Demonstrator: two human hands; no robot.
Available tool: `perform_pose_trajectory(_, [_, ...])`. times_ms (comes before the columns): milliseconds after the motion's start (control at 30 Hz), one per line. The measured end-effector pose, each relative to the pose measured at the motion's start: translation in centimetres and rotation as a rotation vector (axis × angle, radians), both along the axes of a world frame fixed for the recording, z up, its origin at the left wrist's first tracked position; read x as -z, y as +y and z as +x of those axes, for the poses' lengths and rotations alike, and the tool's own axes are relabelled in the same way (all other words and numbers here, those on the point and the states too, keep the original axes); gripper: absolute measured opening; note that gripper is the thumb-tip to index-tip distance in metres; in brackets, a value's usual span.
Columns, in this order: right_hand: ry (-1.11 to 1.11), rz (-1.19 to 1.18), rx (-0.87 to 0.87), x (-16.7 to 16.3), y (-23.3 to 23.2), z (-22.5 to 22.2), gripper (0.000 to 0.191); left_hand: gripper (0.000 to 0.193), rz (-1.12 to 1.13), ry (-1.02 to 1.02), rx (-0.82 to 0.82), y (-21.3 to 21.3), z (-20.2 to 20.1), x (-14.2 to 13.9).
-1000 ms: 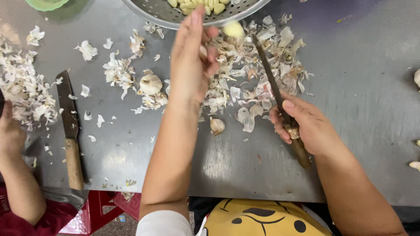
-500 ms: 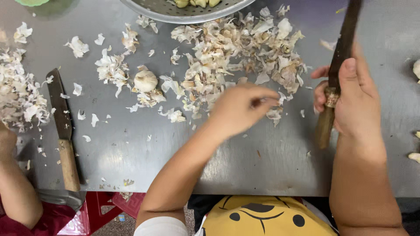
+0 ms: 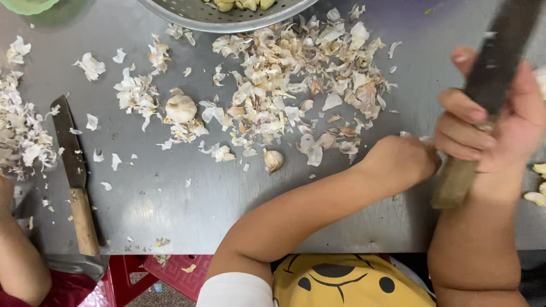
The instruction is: The person peels garlic cloves one at a time at a stainless steel table, using a small knife to trim and remove the papery skins from each clove by hand, and drops the peeled cloves into a metal colander filled with other peeled cloves while discarding skins onto the table.
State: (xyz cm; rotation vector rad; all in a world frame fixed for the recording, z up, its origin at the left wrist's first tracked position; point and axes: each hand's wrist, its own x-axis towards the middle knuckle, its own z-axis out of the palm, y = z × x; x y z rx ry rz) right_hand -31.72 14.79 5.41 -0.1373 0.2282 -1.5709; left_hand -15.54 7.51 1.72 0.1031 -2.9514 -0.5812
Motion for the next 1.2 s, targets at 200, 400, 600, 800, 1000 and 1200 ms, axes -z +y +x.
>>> perform_pose_trajectory(200, [0.127, 0.182, 0.115, -1.4, -1.7, 1.5, 0.049, 0.022, 0.602, 0.084, -0.221, -5.3, 3.8, -2.6])
perform_pose_trajectory(400, [0.341, 0.291, 0.203, -2.2, -2.7, 3.9, 0.044, 0.024, 0.967, 0.577, -0.483, -17.6, 6.3, -6.9])
perform_pose_trajectory(600, [0.399, 0.334, 0.172, -2.3, -3.6, 6.1, 0.046, 0.029, 1.156, 0.838, -0.793, -19.8, 9.5, -7.6])
perform_pose_trajectory(800, [0.784, 0.357, 0.006, -1.2, -3.1, 8.7, 0.049, 0.015, 1.896, 0.621, -0.631, -12.3, 10.8, -4.1])
perform_pose_trajectory(1000, [1.231, 0.193, -0.012, -1.1, -3.2, 11.8, 0.061, 0.023, 1.967, 0.554, -0.552, -7.5, 13.1, -3.7])
perform_pose_trajectory(1200, [1.109, 0.151, -0.099, -2.0, -2.7, 13.0, 0.061, 0.025, 1.713, 0.544, -0.545, -6.9, 14.3, -3.6])
